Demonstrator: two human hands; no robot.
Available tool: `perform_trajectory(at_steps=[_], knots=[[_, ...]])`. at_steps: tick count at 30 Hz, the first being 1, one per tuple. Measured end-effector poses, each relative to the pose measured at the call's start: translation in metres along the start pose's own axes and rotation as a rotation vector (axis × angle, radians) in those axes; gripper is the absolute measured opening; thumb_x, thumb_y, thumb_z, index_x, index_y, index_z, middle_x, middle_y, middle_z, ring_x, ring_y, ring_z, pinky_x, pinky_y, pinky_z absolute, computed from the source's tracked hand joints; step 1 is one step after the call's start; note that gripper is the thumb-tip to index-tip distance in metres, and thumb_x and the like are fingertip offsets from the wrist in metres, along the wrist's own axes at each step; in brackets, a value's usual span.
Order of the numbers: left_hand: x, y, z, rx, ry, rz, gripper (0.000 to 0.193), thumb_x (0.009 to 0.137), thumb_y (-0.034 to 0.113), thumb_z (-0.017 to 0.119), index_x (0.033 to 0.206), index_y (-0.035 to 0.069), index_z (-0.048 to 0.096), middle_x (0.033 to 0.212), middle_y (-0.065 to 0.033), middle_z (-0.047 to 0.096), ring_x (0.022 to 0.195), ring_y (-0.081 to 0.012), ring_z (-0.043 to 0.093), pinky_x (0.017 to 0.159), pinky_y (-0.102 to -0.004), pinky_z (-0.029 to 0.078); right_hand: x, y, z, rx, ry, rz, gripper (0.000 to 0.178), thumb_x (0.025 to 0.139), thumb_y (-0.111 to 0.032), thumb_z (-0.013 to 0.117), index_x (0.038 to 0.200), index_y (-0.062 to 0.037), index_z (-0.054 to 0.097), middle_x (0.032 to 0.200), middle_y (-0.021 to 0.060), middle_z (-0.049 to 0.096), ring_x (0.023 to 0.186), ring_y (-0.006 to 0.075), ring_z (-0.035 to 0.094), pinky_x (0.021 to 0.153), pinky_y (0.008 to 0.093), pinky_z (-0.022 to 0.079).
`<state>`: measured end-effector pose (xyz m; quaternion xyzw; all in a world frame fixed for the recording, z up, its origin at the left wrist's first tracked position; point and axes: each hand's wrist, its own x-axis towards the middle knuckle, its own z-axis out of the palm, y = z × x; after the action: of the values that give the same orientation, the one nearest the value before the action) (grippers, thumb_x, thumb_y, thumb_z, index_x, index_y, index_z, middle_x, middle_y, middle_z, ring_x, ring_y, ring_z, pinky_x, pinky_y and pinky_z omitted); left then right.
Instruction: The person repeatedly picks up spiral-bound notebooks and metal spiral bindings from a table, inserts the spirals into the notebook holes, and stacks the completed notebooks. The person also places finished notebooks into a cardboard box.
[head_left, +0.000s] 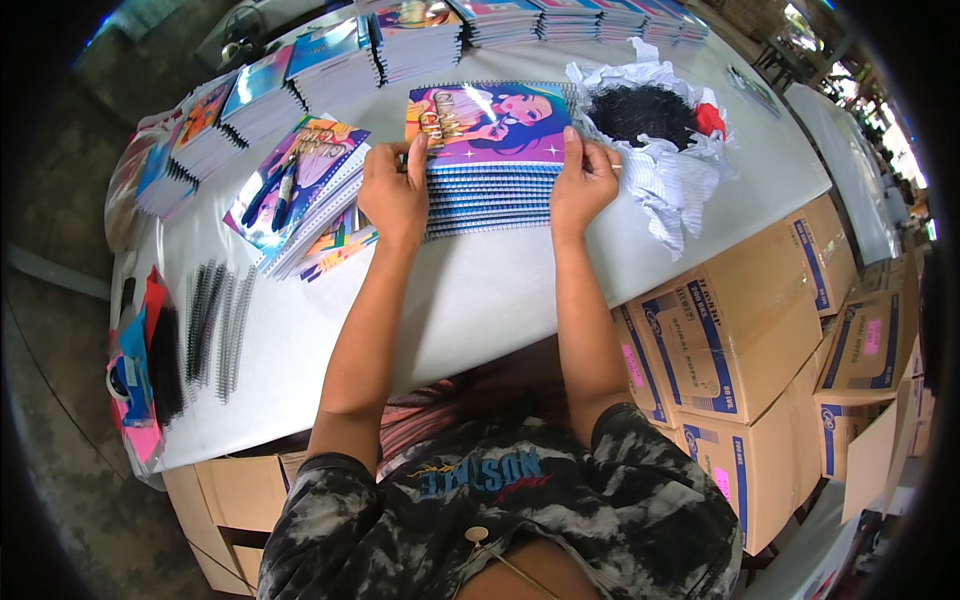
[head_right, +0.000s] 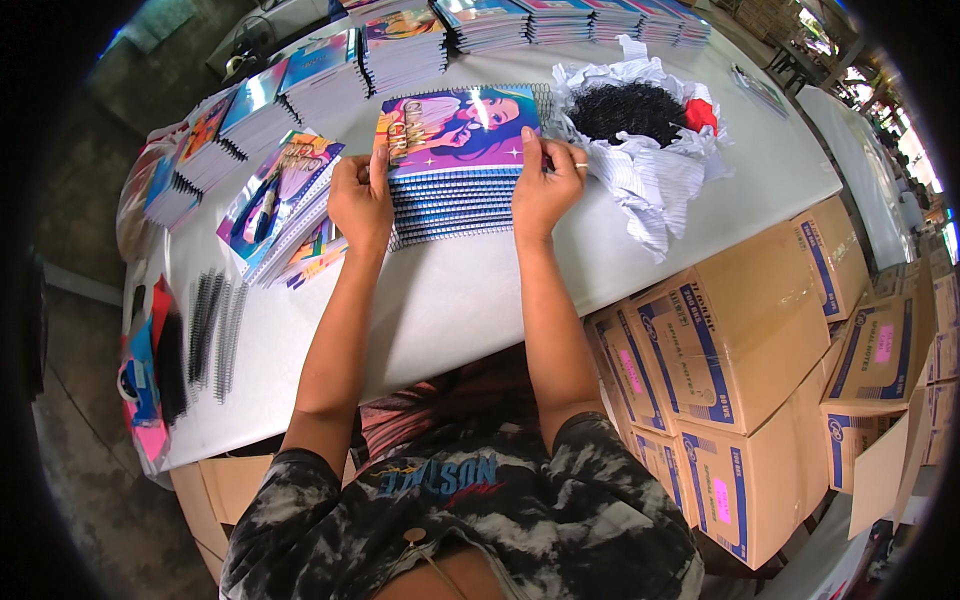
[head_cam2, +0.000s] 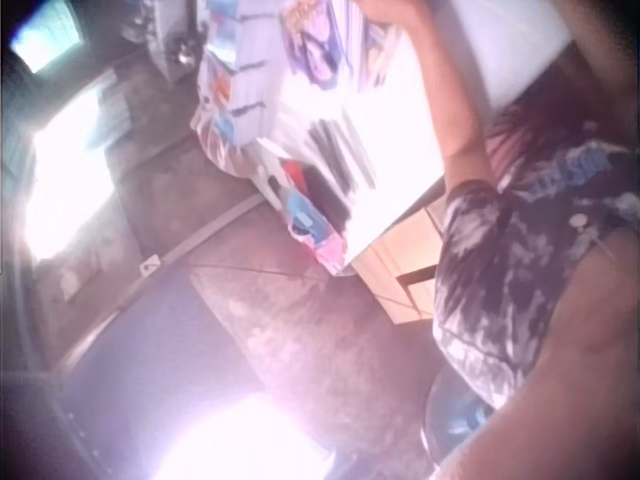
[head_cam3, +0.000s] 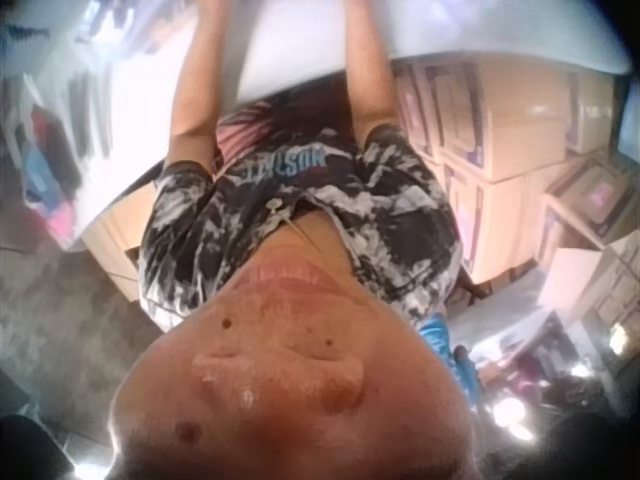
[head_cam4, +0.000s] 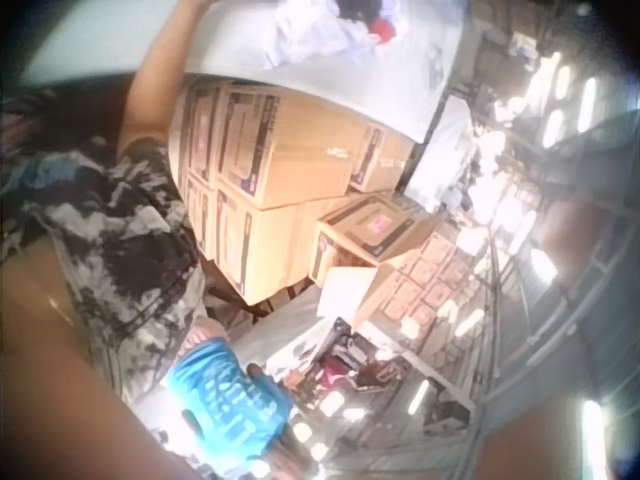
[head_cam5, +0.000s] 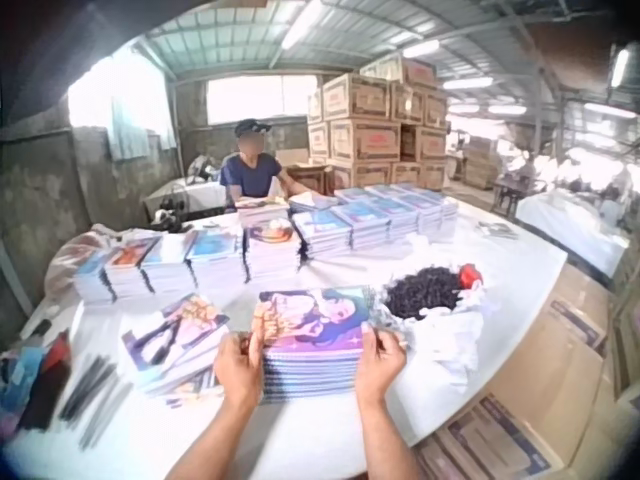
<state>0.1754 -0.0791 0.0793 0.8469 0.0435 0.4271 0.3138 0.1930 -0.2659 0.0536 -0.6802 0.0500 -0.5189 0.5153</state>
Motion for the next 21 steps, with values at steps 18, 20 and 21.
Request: perform_trajectory(at_steps=[18, 20, 21], knots=[[0.036, -0.060, -0.149, 0.460, -0.442, 0.189, 0.027, 0.071, 0.027, 0.069, 0.095, 0.013, 0.068, 0.096, -0.0077, 0.065, 0.099, -0.0206, 0.055, 0.094, -0.0359, 0.029, -0.078, -0.103, -0.015, 0.597, -0.468, -0.043, 0.016, 0.083, -0.001, 0.054, 0.099, 0.0013, 0.058, 0.092, 0.0099, 0.061, 0.084, 0.0180, 0.055, 0.080, 0.0298, 0.041], [0.047, -0.067, -0.154, 0.438, -0.468, 0.259, 0.023, 0.071, 0.027, 0.068, 0.090, 0.014, 0.070, 0.092, -0.0060, 0.065, 0.095, -0.0198, 0.056, 0.095, -0.0377, 0.027, -0.079, -0.112, -0.016, 0.619, -0.546, -0.034, 0.016, 0.083, 0.000, 0.054, 0.099, 0.0005, 0.058, 0.090, 0.0092, 0.062, 0.083, 0.0170, 0.056, 0.079, 0.0292, 0.041], [0.058, -0.074, -0.157, 0.425, -0.479, 0.289, 0.023, 0.073, 0.027, 0.068, 0.091, 0.014, 0.069, 0.092, -0.0057, 0.065, 0.095, -0.0195, 0.056, 0.095, -0.0378, 0.027, -0.078, -0.114, -0.017, 0.635, -0.582, 0.001, 0.019, 0.083, -0.001, 0.055, 0.102, 0.0004, 0.057, 0.093, 0.0097, 0.061, 0.086, 0.0173, 0.056, 0.080, 0.0293, 0.041]])
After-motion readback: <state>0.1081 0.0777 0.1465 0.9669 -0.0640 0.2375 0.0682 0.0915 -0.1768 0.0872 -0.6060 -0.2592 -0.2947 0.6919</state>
